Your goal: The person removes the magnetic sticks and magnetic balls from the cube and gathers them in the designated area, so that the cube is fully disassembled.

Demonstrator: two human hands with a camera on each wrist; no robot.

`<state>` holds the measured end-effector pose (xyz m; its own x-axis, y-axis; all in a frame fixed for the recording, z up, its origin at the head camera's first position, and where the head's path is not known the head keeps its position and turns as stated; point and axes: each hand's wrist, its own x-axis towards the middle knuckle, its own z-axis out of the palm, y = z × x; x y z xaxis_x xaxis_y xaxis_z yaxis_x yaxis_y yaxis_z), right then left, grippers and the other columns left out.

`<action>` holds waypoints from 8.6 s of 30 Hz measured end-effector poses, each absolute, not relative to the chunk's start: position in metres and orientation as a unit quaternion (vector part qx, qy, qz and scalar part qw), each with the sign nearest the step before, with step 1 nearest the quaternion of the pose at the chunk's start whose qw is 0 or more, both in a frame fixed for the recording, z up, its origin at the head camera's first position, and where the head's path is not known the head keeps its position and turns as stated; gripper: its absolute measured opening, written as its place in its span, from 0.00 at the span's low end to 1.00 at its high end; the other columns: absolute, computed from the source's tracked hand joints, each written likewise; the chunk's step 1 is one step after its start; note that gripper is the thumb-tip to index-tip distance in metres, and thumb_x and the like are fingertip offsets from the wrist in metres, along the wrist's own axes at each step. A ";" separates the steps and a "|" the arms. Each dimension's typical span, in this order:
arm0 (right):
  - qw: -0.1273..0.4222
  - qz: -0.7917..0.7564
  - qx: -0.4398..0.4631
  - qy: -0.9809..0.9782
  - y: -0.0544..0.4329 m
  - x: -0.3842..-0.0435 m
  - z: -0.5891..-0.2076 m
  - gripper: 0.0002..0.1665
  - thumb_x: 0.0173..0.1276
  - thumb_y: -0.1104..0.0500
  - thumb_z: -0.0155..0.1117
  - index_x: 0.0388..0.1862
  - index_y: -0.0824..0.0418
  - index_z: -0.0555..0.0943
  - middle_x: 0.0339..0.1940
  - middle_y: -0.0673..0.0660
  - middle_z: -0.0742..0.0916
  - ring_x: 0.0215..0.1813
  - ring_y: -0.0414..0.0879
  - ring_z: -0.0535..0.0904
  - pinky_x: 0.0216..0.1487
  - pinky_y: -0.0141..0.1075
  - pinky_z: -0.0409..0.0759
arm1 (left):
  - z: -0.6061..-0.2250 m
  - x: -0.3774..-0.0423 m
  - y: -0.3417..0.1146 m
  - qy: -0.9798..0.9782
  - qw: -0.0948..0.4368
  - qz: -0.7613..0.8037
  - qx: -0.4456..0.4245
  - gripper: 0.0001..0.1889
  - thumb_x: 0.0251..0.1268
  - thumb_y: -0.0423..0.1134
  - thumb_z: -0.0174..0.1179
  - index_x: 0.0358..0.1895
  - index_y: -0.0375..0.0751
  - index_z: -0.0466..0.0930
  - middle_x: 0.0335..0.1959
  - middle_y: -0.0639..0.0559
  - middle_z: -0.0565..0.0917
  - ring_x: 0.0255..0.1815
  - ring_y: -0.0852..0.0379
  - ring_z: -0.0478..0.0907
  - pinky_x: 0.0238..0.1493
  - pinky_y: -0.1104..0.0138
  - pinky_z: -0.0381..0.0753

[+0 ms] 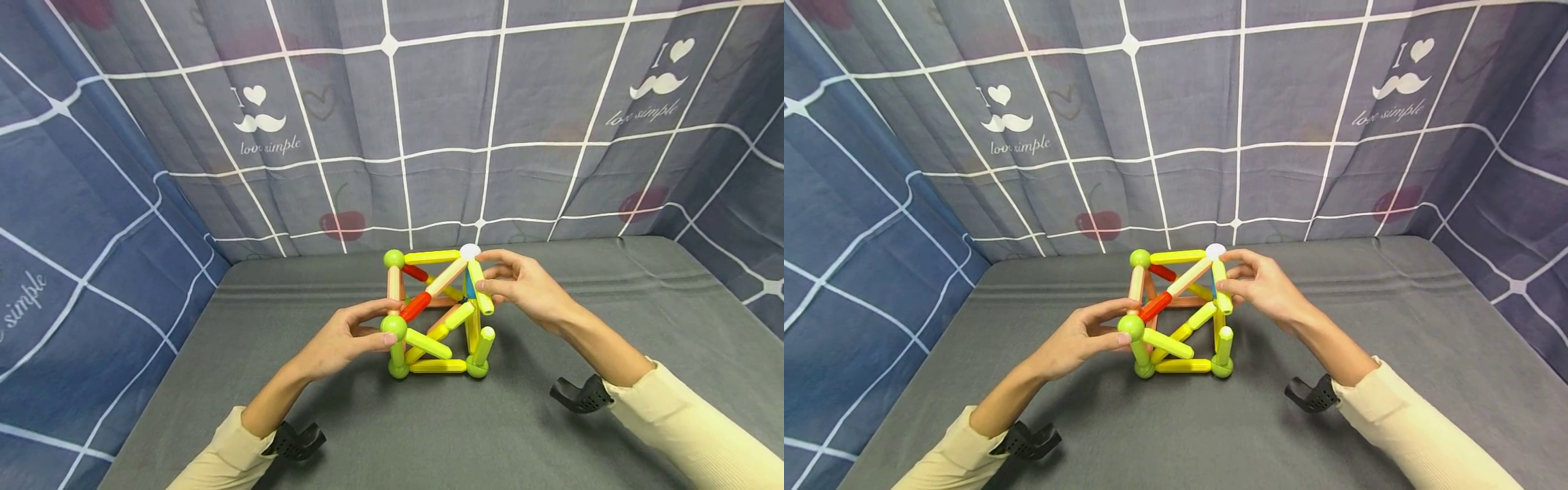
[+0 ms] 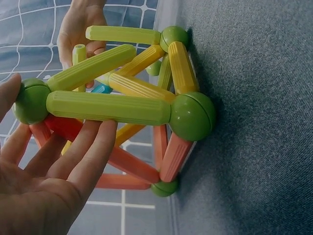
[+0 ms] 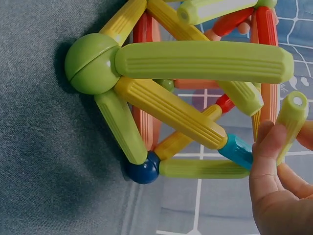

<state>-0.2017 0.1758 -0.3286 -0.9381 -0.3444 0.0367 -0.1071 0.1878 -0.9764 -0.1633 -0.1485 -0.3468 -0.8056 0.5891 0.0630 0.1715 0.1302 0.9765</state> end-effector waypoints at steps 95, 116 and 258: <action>0.103 -0.512 -0.135 0.842 0.213 -0.110 -0.379 0.25 0.70 0.55 0.67 0.61 0.64 0.75 0.57 0.63 0.80 0.48 0.45 0.80 0.28 0.42 0.84 | -0.348 -0.163 -0.149 0.727 0.177 0.611 0.258 0.27 0.68 0.37 0.64 0.70 0.44 0.70 0.68 0.44 0.71 0.55 0.42 0.80 0.52 0.52 0.82; 0.105 -0.519 -0.194 0.826 0.175 -0.135 -0.383 0.15 0.72 0.55 0.64 0.50 0.64 0.79 0.44 0.60 0.84 0.41 0.55 0.81 0.20 0.42 0.81 | -0.347 -0.164 -0.148 0.723 0.180 0.615 0.256 0.29 0.67 0.36 0.64 0.70 0.38 0.69 0.68 0.43 0.71 0.53 0.44 0.81 0.51 0.56 0.83; 0.157 -0.598 -0.256 0.743 0.133 -0.133 -0.373 0.22 0.68 0.66 0.66 0.60 0.61 0.76 0.50 0.63 0.83 0.49 0.58 0.78 0.25 0.45 0.84 | -0.353 -0.167 -0.147 0.703 0.171 0.632 0.279 0.28 0.67 0.32 0.64 0.69 0.38 0.70 0.68 0.44 0.72 0.52 0.43 0.82 0.52 0.44 0.79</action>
<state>-0.1332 0.1329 -0.3726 -0.8202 -0.5674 0.0728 -0.1919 0.1531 -0.9694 -0.1669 -0.1475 -0.3528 -0.7861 0.6081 0.1111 0.1749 0.0464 0.9835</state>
